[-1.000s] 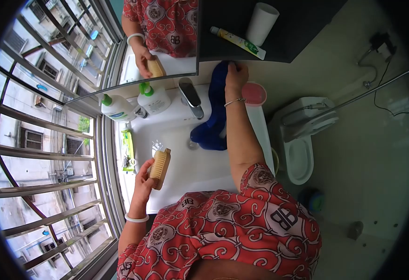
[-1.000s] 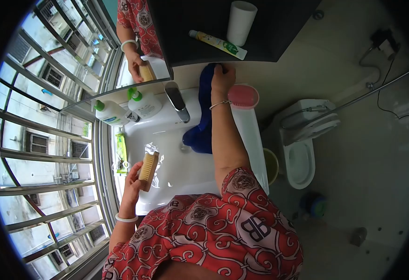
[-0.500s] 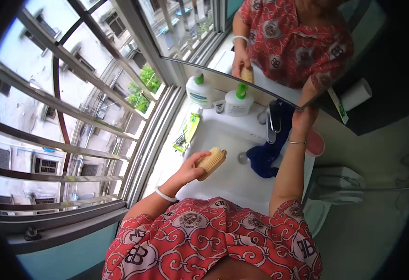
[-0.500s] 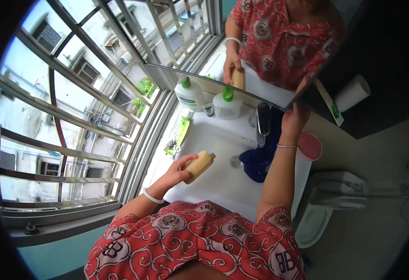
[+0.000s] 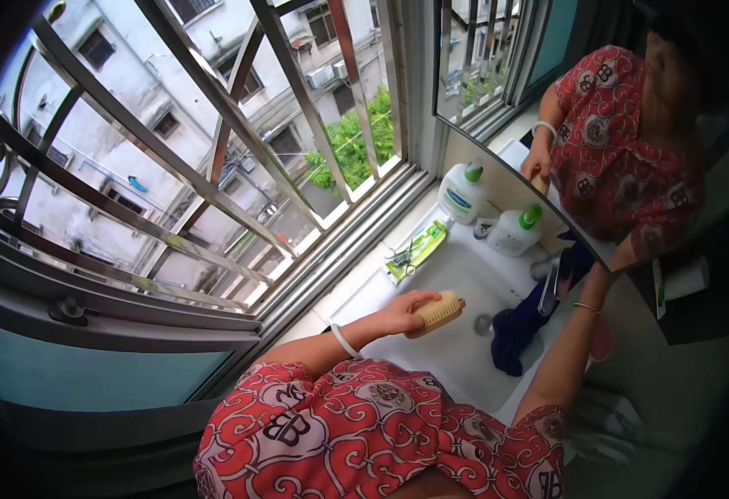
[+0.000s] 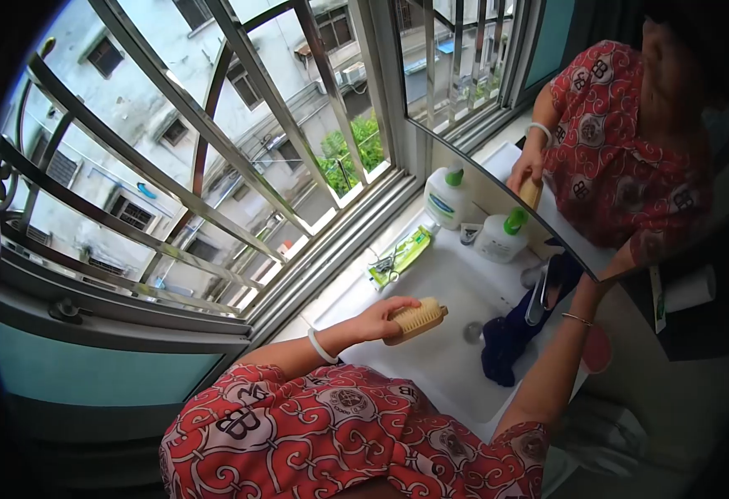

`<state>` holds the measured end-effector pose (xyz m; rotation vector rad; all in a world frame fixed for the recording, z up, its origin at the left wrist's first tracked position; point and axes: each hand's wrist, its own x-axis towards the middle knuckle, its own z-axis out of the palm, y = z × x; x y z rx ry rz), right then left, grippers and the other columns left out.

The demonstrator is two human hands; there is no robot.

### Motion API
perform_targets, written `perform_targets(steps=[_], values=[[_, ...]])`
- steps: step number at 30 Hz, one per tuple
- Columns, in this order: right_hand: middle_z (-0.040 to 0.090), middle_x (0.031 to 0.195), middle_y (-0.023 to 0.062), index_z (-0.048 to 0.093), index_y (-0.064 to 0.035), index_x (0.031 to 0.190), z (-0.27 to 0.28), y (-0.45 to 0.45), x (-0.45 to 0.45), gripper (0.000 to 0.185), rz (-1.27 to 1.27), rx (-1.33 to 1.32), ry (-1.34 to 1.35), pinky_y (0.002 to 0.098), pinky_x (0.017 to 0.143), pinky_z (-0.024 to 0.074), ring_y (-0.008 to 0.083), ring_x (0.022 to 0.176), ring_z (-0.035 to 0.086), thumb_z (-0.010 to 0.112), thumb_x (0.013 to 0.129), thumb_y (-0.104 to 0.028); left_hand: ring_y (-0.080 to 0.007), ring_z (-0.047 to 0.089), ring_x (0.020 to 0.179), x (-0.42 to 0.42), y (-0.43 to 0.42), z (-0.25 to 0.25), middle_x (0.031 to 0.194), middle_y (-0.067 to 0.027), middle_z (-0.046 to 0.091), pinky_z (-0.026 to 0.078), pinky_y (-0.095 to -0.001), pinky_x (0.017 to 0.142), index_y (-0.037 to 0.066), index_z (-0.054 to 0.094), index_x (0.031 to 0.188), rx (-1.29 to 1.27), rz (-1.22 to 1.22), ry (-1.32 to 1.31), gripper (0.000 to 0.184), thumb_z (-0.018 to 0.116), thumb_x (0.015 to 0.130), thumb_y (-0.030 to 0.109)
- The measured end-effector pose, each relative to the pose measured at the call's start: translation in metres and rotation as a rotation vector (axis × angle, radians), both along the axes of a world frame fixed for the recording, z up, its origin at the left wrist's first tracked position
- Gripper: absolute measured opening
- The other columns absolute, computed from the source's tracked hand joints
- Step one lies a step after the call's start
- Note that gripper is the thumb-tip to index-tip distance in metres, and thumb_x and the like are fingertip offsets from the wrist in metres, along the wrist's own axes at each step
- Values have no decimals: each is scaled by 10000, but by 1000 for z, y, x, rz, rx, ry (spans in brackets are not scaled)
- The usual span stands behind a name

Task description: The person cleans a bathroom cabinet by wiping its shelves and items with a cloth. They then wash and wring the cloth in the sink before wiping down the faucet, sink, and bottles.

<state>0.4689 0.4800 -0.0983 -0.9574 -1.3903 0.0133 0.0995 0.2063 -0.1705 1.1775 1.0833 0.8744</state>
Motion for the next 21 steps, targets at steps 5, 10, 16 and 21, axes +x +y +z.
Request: perform_targets(steps=[5, 10, 16, 21], values=[[616, 1056, 117, 589, 68, 1041, -65, 5, 5, 270, 143, -448, -3, 312, 866, 435, 183, 979, 576, 630, 835, -101, -125, 512, 870, -2, -4, 25, 1057, -48, 511, 453, -239, 659, 107, 424, 1293, -146, 36, -121, 618, 528, 688, 39], [628, 1021, 111, 597, 73, 1013, -25, -2, 3, 240, 47, -179, 18, 302, 833, 452, 174, 938, 591, 623, 840, -91, -129, 521, 854, -11, -6, 29, 1038, -48, 523, 454, -239, 652, 108, 426, 1293, -150, 51, -52, 623, 531, 682, 49], [634, 1007, 105, 600, 79, 997, -22, -15, -8, 227, 55, -150, -56, 304, 821, 460, 176, 920, 598, 619, 844, -87, -132, 523, 886, -9, -9, 17, 1063, -53, 524, 451, -243, 710, 94, 431, 1291, -132, 70, -28, 619, 528, 680, 54], [643, 1006, 102, 600, 76, 1000, -53, -22, 3, 222, 120, -362, -14, 313, 828, 453, 179, 902, 606, 614, 839, -75, -132, 516, 924, 1, -6, 19, 1084, -52, 517, 444, -241, 745, 75, 423, 1293, -100, 24, -43, 624, 526, 679, 29]])
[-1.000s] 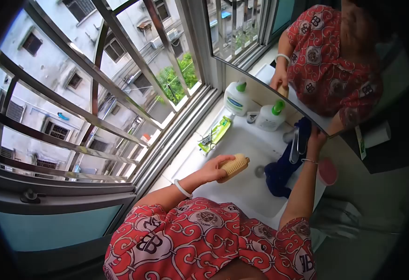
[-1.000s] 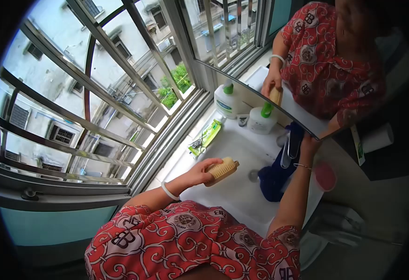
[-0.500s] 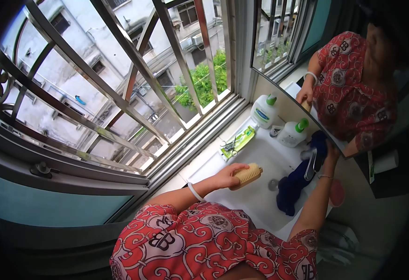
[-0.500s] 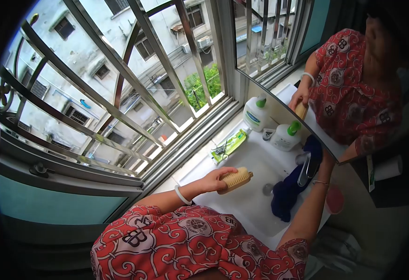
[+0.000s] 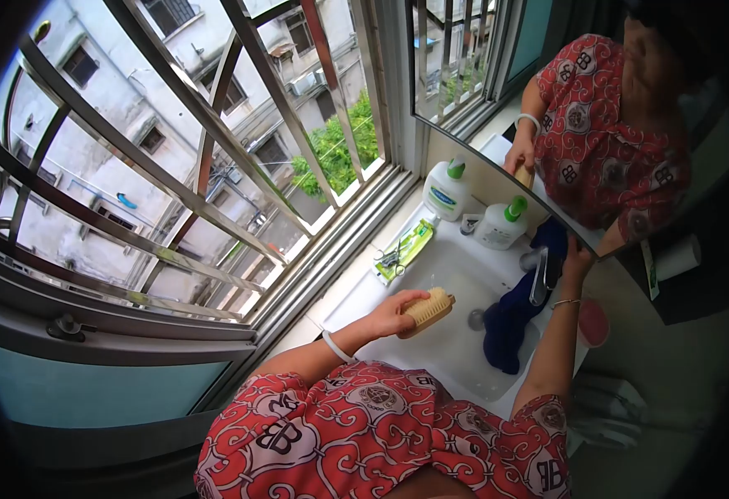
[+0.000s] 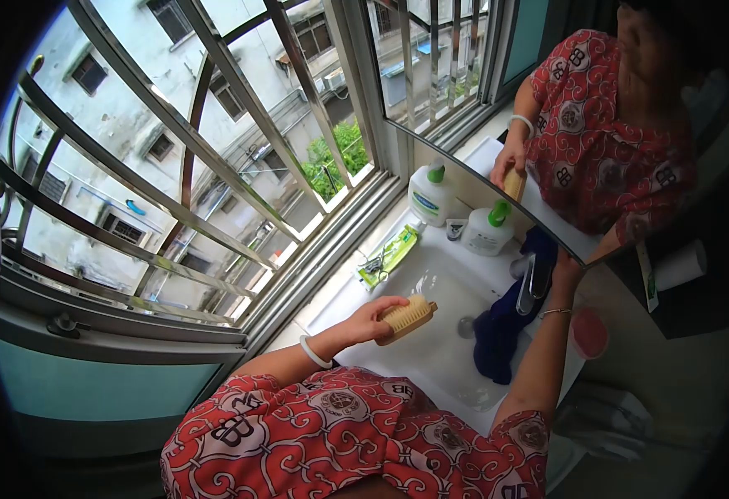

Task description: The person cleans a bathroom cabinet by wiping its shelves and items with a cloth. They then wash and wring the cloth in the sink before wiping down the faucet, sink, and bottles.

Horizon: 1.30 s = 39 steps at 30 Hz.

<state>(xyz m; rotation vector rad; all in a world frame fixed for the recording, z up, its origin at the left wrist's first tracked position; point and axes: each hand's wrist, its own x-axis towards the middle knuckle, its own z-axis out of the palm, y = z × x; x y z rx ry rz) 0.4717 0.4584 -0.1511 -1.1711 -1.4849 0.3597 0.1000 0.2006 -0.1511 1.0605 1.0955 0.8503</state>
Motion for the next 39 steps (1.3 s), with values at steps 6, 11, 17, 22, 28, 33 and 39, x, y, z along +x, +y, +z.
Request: perform_targets(steps=[6, 11, 17, 22, 28, 33, 39], values=[[635, 957, 174, 596, -11, 960, -23, -34, 2, 176, -9, -108, -362, 396, 791, 462, 333, 916, 608, 579, 841, -139, -145, 534, 912, 1, -6, 15, 1095, -74, 529, 449, -239, 733, 74, 418, 1305, -23, 9, -33, 631, 514, 686, 1], [614, 916, 201, 606, -40, 925, -35, -60, -17, 271, -68, 39, -411, 436, 782, 447, 372, 871, 582, 487, 855, -273, -182, 535, 1000, 1, -23, 7, 1132, -94, 528, 445, -267, 834, 69, 451, 1282, -136, 47, -45, 614, 519, 676, 0], [614, 977, 230, 607, -31, 977, -38, -98, -16, 248, -113, -492, -546, 458, 817, 445, 384, 952, 575, 532, 789, -173, -184, 536, 1036, 5, -19, 6, 1149, -82, 526, 439, -269, 860, 39, 447, 1280, -124, 37, -19, 617, 504, 668, -14], [625, 998, 188, 579, -114, 1098, -36, -69, 18, 326, -151, -552, -682, 472, 803, 463, 410, 927, 577, 486, 786, -111, -181, 549, 1022, 7, -9, 22, 1164, -106, 538, 445, -268, 851, 45, 427, 1297, -135, 10, -22, 641, 474, 662, -35], [590, 980, 151, 589, -113, 1014, -35, -75, -15, 230, -315, -558, -690, 449, 762, 486, 380, 880, 590, 471, 831, -187, -183, 537, 1047, 19, 10, 40, 1191, -110, 526, 436, -265, 861, 48, 425, 1299, -78, -36, -27, 640, 477, 667, -40], [590, 945, 187, 588, -56, 947, -42, -126, -18, 173, -170, -445, -618, 436, 705, 503, 357, 820, 612, 525, 814, -148, -204, 511, 1096, 55, 39, 46, 1276, -93, 459, 422, -278, 904, 39, 471, 1257, 66, -198, -1, 582, 516, 679, -19], [633, 820, 62, 624, -19, 976, -70, -133, 19, 197, 10, -456, 416, 259, 641, 458, 111, 723, 562, 585, 816, -128, -218, 459, 1154, 91, 48, 60, 1277, -92, 437, 397, -287, 940, 56, 490, 1239, 193, -312, 1, 589, 552, 655, 4]])
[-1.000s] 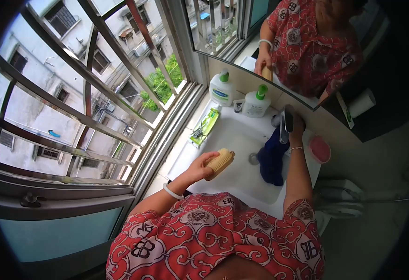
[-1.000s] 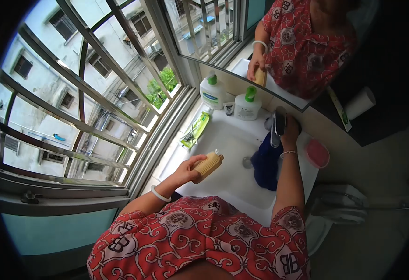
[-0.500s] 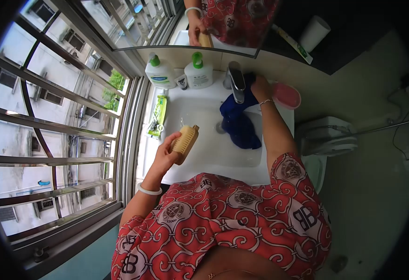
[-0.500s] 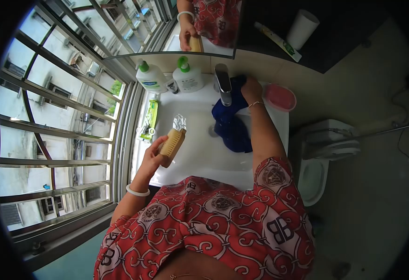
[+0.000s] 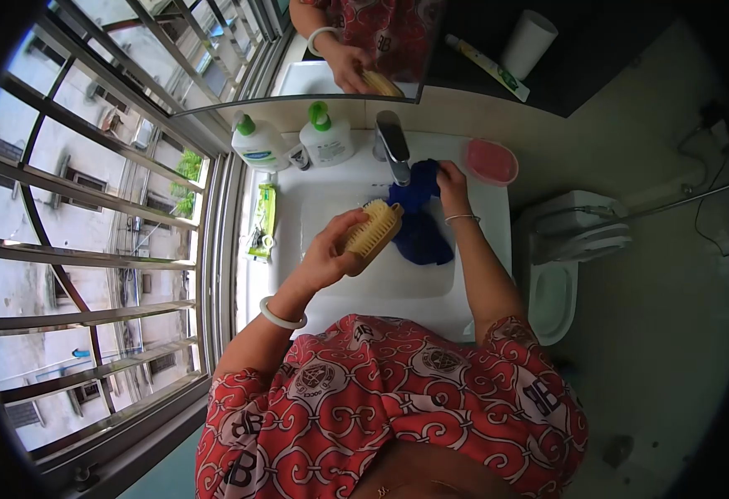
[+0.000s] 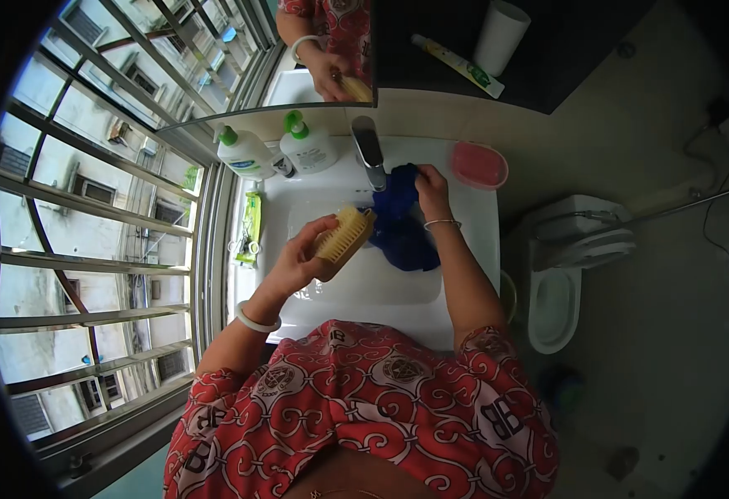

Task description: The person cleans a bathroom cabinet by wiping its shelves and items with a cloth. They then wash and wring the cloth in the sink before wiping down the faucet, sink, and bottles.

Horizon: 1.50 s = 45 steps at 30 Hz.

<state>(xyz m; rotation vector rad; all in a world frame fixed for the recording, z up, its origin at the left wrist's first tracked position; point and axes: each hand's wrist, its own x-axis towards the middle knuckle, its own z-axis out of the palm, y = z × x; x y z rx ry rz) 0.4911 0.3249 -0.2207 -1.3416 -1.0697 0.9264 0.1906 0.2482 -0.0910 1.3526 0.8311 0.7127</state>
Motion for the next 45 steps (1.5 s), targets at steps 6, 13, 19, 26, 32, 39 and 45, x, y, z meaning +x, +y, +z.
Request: perform_targets(steps=[6, 13, 19, 26, 32, 39, 45], values=[[642, 830, 62, 642, -40, 963, 135, 62, -43, 190, 3, 245, -258, 259, 662, 477, 128, 733, 590, 618, 808, -149, -201, 478, 1123, -19, -27, -14, 1257, -82, 443, 411, -280, 913, 38, 474, 1252, -291, 35, -1, 588, 541, 669, 8], [592, 836, 112, 616, -88, 866, 132, 55, -70, 191, -5, 448, -924, 393, 676, 507, 314, 745, 608, 683, 726, -199, -178, 516, 1059, -47, -35, -32, 1199, -76, 494, 426, -263, 878, 33, 468, 1271, -242, 199, -36, 613, 529, 661, 0], [610, 865, 49, 588, -38, 889, 94, -8, -52, 166, -6, 237, -364, 302, 647, 488, 177, 699, 593, 666, 769, -121, -152, 549, 998, -66, -38, -45, 1152, -84, 552, 442, -245, 815, 42, 407, 1323, -191, 227, -19, 661, 495, 670, -11], [563, 1123, 87, 461, -32, 1268, 84, 1, -35, 519, 303, 125, -128, 277, 888, 418, 158, 1004, 534, 599, 768, -53, -158, 546, 1002, -72, -42, -47, 1158, -83, 541, 438, -248, 821, 45, 416, 1314, -214, 248, -15, 656, 494, 665, -14], [601, 1093, 135, 509, -46, 1211, 91, 17, -39, 579, 311, -61, -410, 318, 867, 441, 221, 990, 581, 722, 688, -175, -167, 523, 1053, -73, -47, -46, 1182, -77, 512, 425, -258, 867, 44, 434, 1295, -245, 269, -58, 641, 488, 661, -27], [642, 1001, 175, 563, -5, 1096, 80, 76, -38, 505, 145, -162, -557, 337, 810, 471, 274, 933, 623, 723, 699, -272, -167, 505, 1066, -73, -52, -38, 1193, -64, 480, 417, -255, 883, 45, 477, 1252, -246, 308, -61, 598, 491, 658, -26], [630, 989, 118, 545, -2, 1127, 68, 21, -50, 523, 219, -106, -278, 307, 823, 462, 211, 907, 607, 720, 710, -264, -174, 496, 1074, -67, -54, -47, 1204, -72, 464, 408, -256, 899, 40, 486, 1238, -213, 263, -75, 589, 498, 653, -22]])
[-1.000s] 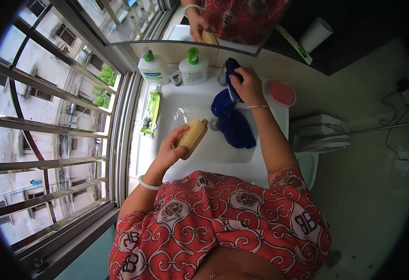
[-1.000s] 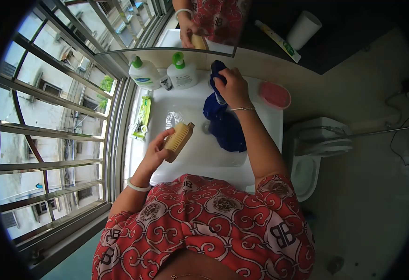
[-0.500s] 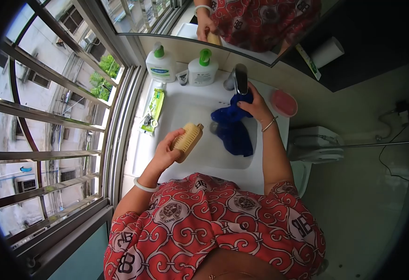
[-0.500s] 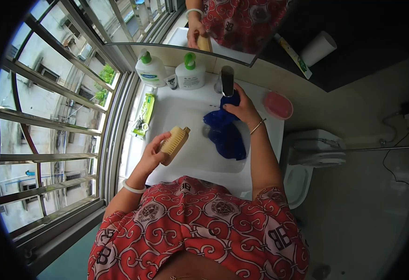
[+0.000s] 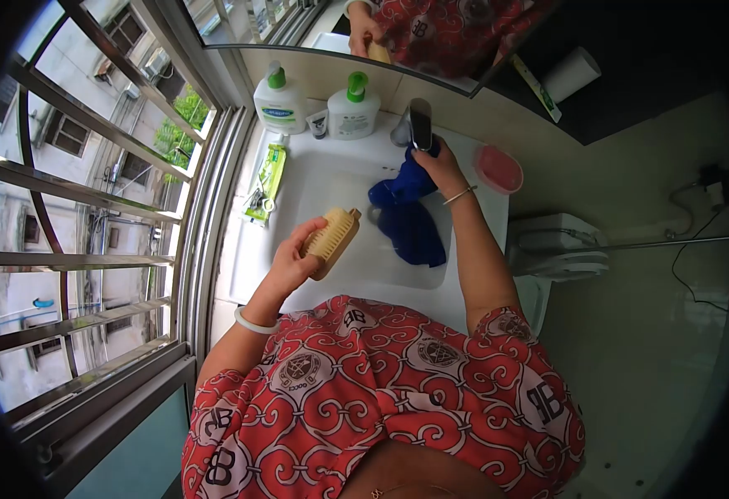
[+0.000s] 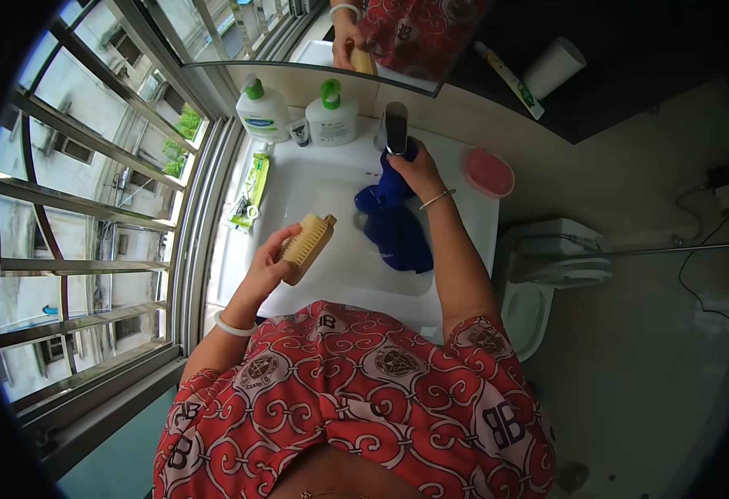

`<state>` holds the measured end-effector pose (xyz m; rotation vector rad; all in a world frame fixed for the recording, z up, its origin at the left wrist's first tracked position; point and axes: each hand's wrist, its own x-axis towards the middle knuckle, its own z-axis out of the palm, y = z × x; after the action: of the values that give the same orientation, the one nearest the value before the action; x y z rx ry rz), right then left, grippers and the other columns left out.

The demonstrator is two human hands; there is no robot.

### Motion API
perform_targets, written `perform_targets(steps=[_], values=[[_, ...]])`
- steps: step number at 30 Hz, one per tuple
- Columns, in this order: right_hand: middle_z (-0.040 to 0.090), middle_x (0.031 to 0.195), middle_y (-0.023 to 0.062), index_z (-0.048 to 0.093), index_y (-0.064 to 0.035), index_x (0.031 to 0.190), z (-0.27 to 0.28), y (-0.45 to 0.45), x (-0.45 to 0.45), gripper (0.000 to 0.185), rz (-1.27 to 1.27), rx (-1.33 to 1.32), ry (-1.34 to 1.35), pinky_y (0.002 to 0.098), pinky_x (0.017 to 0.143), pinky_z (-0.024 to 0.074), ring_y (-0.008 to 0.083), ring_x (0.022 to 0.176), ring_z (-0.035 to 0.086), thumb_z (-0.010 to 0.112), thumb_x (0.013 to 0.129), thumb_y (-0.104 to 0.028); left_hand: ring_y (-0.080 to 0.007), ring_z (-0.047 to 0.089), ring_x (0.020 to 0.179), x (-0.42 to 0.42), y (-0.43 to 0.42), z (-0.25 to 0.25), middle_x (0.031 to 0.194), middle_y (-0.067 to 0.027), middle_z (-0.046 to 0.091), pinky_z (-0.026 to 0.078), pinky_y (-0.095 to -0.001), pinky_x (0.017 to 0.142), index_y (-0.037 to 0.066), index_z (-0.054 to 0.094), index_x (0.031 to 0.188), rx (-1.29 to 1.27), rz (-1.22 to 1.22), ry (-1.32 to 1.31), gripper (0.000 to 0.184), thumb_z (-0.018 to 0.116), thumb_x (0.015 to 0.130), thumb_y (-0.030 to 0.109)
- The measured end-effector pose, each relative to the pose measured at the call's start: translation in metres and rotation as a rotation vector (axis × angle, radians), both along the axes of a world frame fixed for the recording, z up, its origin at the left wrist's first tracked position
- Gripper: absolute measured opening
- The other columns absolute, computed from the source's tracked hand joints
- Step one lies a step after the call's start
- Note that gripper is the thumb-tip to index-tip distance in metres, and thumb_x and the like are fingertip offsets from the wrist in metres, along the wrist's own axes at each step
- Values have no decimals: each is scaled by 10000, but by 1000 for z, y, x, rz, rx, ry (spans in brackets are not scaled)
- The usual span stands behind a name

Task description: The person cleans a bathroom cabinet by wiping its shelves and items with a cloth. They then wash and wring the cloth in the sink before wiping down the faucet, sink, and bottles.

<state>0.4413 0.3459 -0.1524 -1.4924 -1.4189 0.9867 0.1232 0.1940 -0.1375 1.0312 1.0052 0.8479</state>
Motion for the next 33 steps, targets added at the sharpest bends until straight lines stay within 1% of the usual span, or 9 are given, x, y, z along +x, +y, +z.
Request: perform_targets(steps=[5, 9, 12, 20, 23, 25, 27, 30, 33], values=[[613, 995, 85, 537, 1, 1142, 3, -14, 0, 529, -24, -129, 188, 279, 820, 462, 170, 898, 588, 723, 707, -234, -184, 493, 1082, -2, -5, -4, 1192, -77, 466, 403, -262, 910, 32, 498, 1226, -3, -2, 15, 578, 503, 652, -26], [622, 1033, 145, 523, 13, 1182, -45, 70, 25, 599, -122, 125, -272, 291, 818, 468, 194, 913, 594, 708, 726, -329, -184, 494, 1081, -3, -3, 5, 1198, -76, 466, 405, -262, 907, 28, 497, 1230, 4, 18, 4, 578, 504, 654, -25], [633, 1010, 164, 550, 16, 1149, -63, 92, 32, 588, -68, 125, -217, 296, 805, 466, 209, 906, 597, 697, 732, -371, -180, 498, 1076, 2, 0, 14, 1208, -74, 463, 408, -258, 901, 28, 495, 1234, 17, 15, 15, 581, 503, 656, -25], [642, 872, 62, 617, -2, 985, -7, -26, -6, 405, -2, -218, 356, 283, 721, 479, 138, 789, 584, 682, 749, -326, -193, 501, 1088, 33, 10, 29, 1236, -79, 458, 415, -265, 905, 40, 484, 1246, -3, -89, -9, 585, 499, 666, -31], [636, 952, 108, 572, 3, 1068, -40, -58, 5, 468, 105, -272, 47, 338, 754, 493, 207, 861, 617, 682, 735, -306, -200, 490, 1121, 57, 27, 28, 1251, -81, 458, 416, -281, 918, 45, 484, 1240, 141, -163, -8, 571, 504, 674, -25], [593, 1083, 179, 485, -32, 1211, -85, -96, 6, 602, 123, 64, -394, 377, 845, 475, 289, 998, 596, 690, 714, -302, -222, 529, 1101, 86, 38, 37, 1255, -125, 487, 405, -303, 943, 54, 448, 1275, 376, -220, 102, 626, 521, 654, 15], [443, 1296, 225, 395, -112, 1323, -77, -128, 3, 714, 346, -114, -564, 444, 948, 410, 335, 1175, 479, 685, 710, -335, -271, 537, 1114, 123, 50, 49, 1291, -159, 470, 421, -336, 943, 66, 457, 1267, 635, -284, 270, 625, 556, 651, 36], [311, 1399, 221, 403, -178, 1339, -70, -170, -10, 696, 537, -288, -913, 505, 984, 349, 360, 1262, 361, 665, 724, -371, -369, 526, 1097, 183, 69, 34, 1312, -179, 444, 461, -408, 900, 96, 485, 1231, 739, -324, 497, 610, 605, 634, 57], [220, 1444, 205, 407, -204, 1340, -89, -185, 4, 669, 585, -357, -819, 551, 975, 331, 382, 1291, 298, 644, 739, -375, -379, 539, 1043, 238, 97, -8, 1297, -154, 453, 486, -428, 844, 123, 506, 1201, 896, -255, 685, 596, 613, 620, 43]])
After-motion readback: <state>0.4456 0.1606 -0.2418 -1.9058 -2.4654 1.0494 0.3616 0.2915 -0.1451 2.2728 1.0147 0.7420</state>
